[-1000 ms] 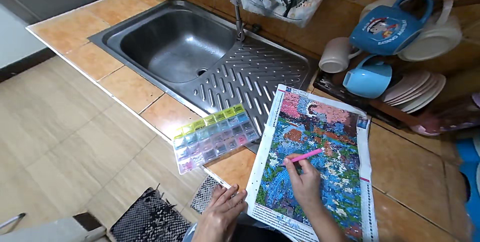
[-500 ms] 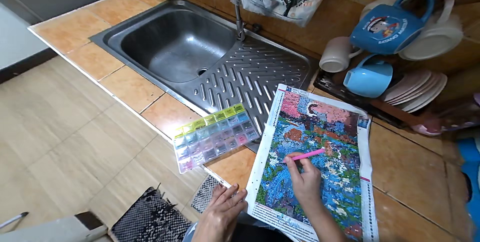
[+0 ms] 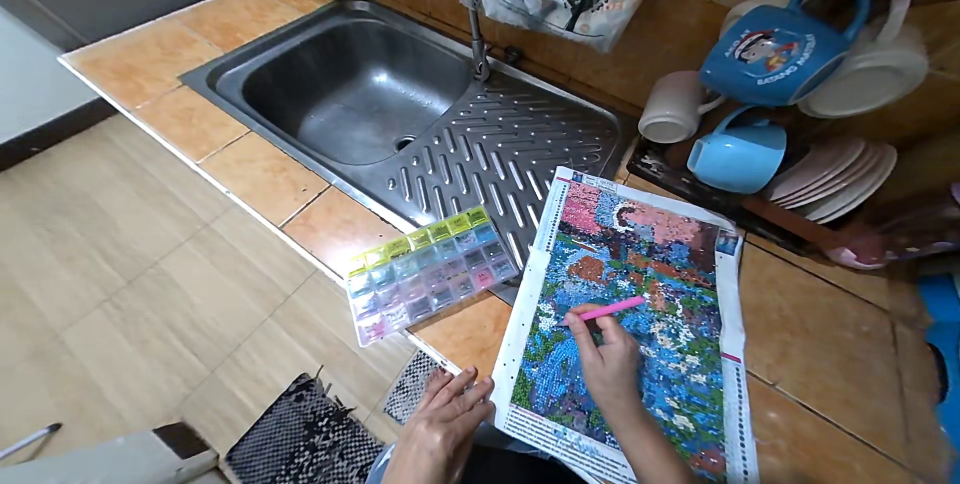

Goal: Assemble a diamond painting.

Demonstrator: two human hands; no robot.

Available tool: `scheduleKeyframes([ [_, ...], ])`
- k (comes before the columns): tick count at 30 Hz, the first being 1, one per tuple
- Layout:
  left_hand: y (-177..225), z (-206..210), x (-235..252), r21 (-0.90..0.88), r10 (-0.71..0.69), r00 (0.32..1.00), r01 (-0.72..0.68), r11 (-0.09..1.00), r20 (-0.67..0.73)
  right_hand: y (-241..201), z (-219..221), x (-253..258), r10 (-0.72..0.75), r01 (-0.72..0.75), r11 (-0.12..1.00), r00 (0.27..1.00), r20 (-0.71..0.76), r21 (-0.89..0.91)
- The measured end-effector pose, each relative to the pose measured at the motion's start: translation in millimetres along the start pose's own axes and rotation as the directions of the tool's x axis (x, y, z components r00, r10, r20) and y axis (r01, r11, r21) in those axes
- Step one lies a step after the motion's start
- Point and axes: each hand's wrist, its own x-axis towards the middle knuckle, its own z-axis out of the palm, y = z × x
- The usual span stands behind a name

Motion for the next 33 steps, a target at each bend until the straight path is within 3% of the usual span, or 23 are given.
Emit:
scheduleKeyframes([
  [3,-0.7,0.1,0.1,0.005,0.006,1.000,-0.006,1.000,0.000,0.3,-0.1,-0.9,-0.032,0.032,0.999,0.999,0.003,-0.008],
  [9,-0.6,0.5,0.3,-0.011,-0.006,1.000,0.006,1.000,-0.004,1.8,1.0,-4.9,-0.238,0.240,0.957,0.971,0.032,-0.166],
  [11,-0.8,0.5,0.6,-0.013,-0.005,1.000,0.005,1.000,0.004,1.0,-0.8,-3.5,-0.191,0.194,0.972,0.981,0.035,-0.130],
  [13,-0.6,-0.4,-0.3,-0.005,-0.003,1.000,0.004,1.000,0.012,-2.5,-6.7,-1.2,-0.015,0.015,1.000,0.999,0.040,0.003],
  [16,0.4,-0.4,-0.8,-0.001,-0.006,1.000,0.006,1.000,0.015,-6.2,-22.5,4.1,0.249,-0.247,0.930,0.968,0.026,0.272],
  [18,1.0,0.2,-1.3,-0.010,-0.012,1.000,0.013,1.000,0.015,-6.0,-33.5,6.4,0.312,-0.280,0.879,0.950,-0.021,0.386],
  [27,1.9,-2.0,1.6,-0.034,-0.017,1.000,0.017,0.999,0.013,9.6,-79.4,-9.0,0.365,-0.283,0.898,0.906,-0.212,0.337],
  [33,-0.1,-0.8,0.0,-0.022,-0.006,1.000,0.006,1.000,0.017,2.1,-60.8,-20.4,0.162,-0.136,0.977,0.974,-0.157,0.162],
])
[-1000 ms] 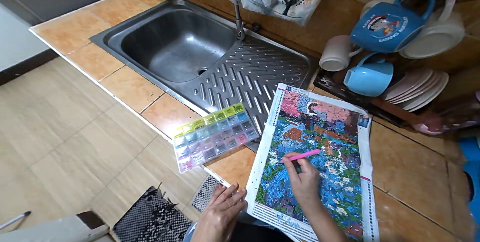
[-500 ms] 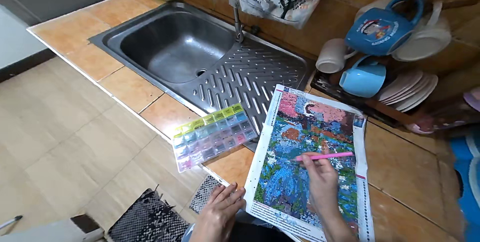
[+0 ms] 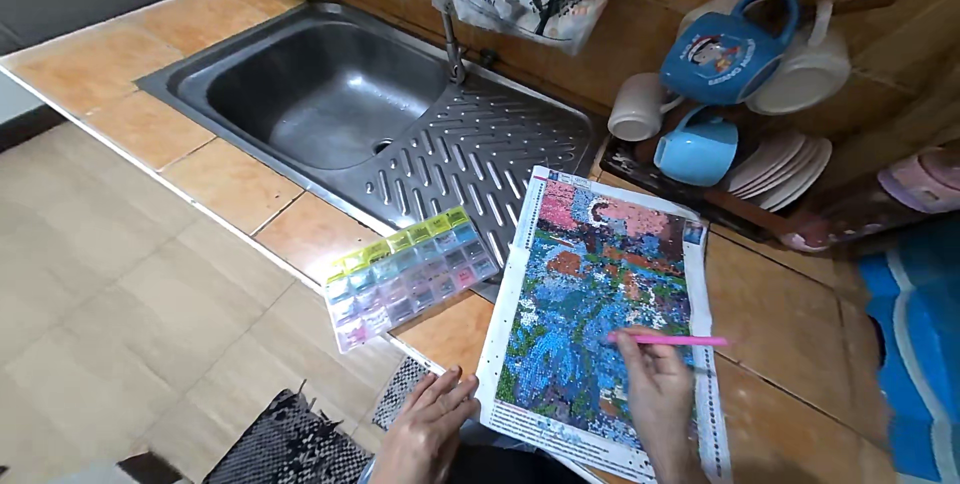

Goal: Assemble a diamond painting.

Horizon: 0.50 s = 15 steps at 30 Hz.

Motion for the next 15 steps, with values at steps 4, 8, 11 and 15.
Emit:
scheduleKeyframes([
  [4,0.0,-0.1,-0.1,0.022,0.003,1.000,-0.003,1.000,-0.002,2.0,26.2,-4.0,-0.093,0.095,0.995,0.992,0.079,-0.022],
  [8,0.6,0.8,-1.6,0.017,-0.009,1.000,0.009,1.000,-0.005,2.1,41.9,-6.7,-0.125,0.132,0.990,0.983,0.134,-0.046],
  [11,0.4,0.7,-1.5,0.015,-0.009,1.000,0.009,1.000,-0.003,3.0,47.1,-7.3,-0.133,0.143,0.988,0.980,0.145,-0.057],
  [15,-0.3,1.4,-2.0,0.020,0.000,1.000,0.001,1.000,-0.010,5.0,50.5,-7.6,-0.146,0.156,0.986,0.979,0.143,-0.062],
])
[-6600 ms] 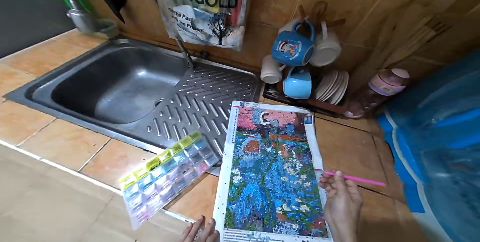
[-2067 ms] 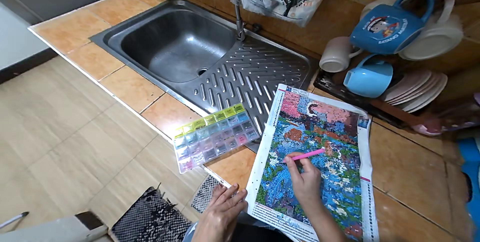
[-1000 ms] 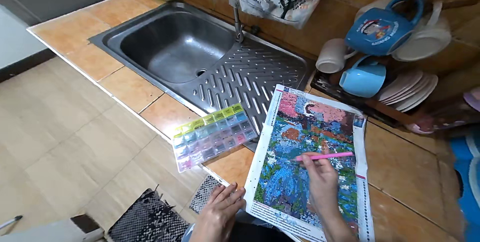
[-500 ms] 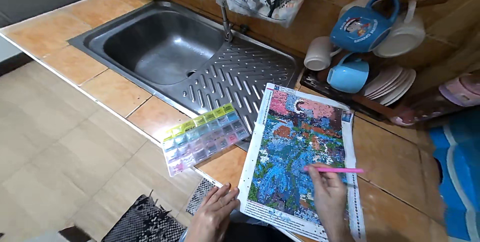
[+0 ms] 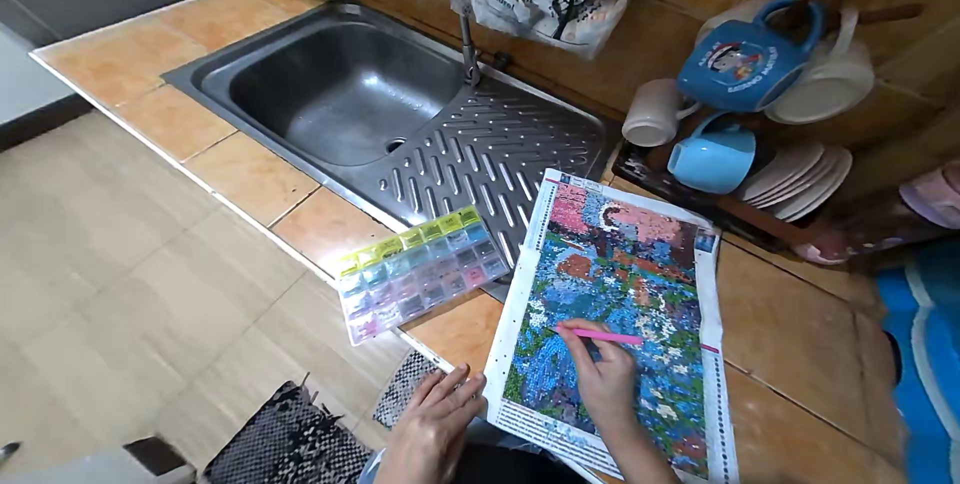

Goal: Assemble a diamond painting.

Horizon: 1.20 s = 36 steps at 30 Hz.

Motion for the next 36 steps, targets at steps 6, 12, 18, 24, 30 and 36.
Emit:
scheduleKeyframes([
  [6,-0.6,0.8,0.1,0.000,0.004,1.000,-0.004,1.000,-0.009,1.3,1.7,0.0,-0.008,0.008,1.000,1.000,-0.005,0.004],
  [12,-0.5,1.0,-0.4,0.001,-0.009,1.000,0.009,1.000,-0.003,-0.2,2.9,2.2,0.054,-0.054,0.999,0.998,-0.032,0.002],
  [18,-0.4,1.6,-0.3,0.005,-0.005,1.000,0.005,1.000,-0.007,0.3,2.4,3.5,0.053,-0.053,0.999,0.998,-0.045,0.014],
  [24,-0.6,1.4,-0.4,-0.002,-0.006,1.000,0.006,1.000,-0.004,-0.4,3.1,3.0,0.049,-0.049,0.999,0.998,-0.033,0.013],
  [30,0.1,0.8,-0.1,-0.008,-0.014,1.000,0.014,1.000,0.004,-1.3,4.0,3.3,0.039,-0.039,0.999,0.999,-0.026,-0.001],
  [36,-0.1,0.9,0.4,-0.002,-0.004,1.000,0.004,1.000,-0.003,-0.2,4.8,3.0,0.009,-0.009,1.000,1.000,-0.029,-0.005],
])
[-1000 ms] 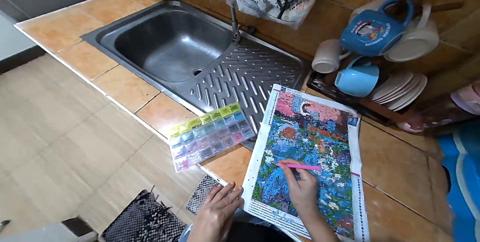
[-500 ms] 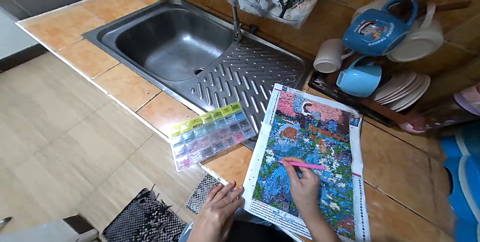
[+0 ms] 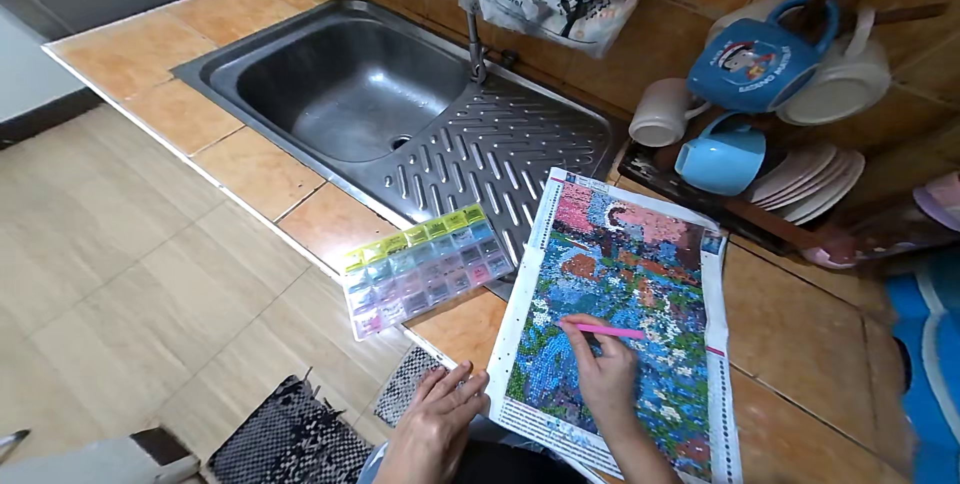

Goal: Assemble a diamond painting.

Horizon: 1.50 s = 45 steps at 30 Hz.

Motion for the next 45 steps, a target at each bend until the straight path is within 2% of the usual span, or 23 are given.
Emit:
scheduleKeyframes([
  [16,-0.7,0.3,-0.1,0.003,0.004,1.000,-0.004,1.000,-0.002,0.7,0.9,1.5,-0.034,0.034,0.999,0.999,0.008,-0.007],
  [30,-1.3,1.5,-1.6,0.018,-0.006,1.000,0.006,1.000,-0.007,-5.7,2.7,10.0,-0.155,0.181,0.952,0.980,0.124,-0.246],
  [33,-2.2,2.9,-1.9,0.019,-0.001,1.000,0.001,1.000,-0.013,-7.2,0.2,13.7,-0.117,0.154,0.956,0.981,0.156,-0.250],
  [35,-2.4,3.3,-1.1,0.017,0.000,1.000,0.000,1.000,-0.017,-7.5,-2.4,16.7,-0.040,0.070,0.980,0.986,0.162,-0.186],
  [39,-1.6,1.2,-0.6,0.022,-0.004,1.000,0.004,1.000,-0.006,-6.8,-14.7,20.0,0.185,-0.196,0.977,0.976,0.116,0.087],
  [42,-1.7,1.5,-1.2,0.007,0.005,1.000,-0.005,1.000,-0.011,-6.0,-28.0,21.3,0.245,-0.241,0.938,0.969,0.017,0.249],
  [45,-1.0,0.0,0.5,-0.006,0.004,1.000,-0.004,1.000,-0.002,0.5,-43.4,20.1,0.275,-0.251,0.931,0.960,-0.055,0.266],
])
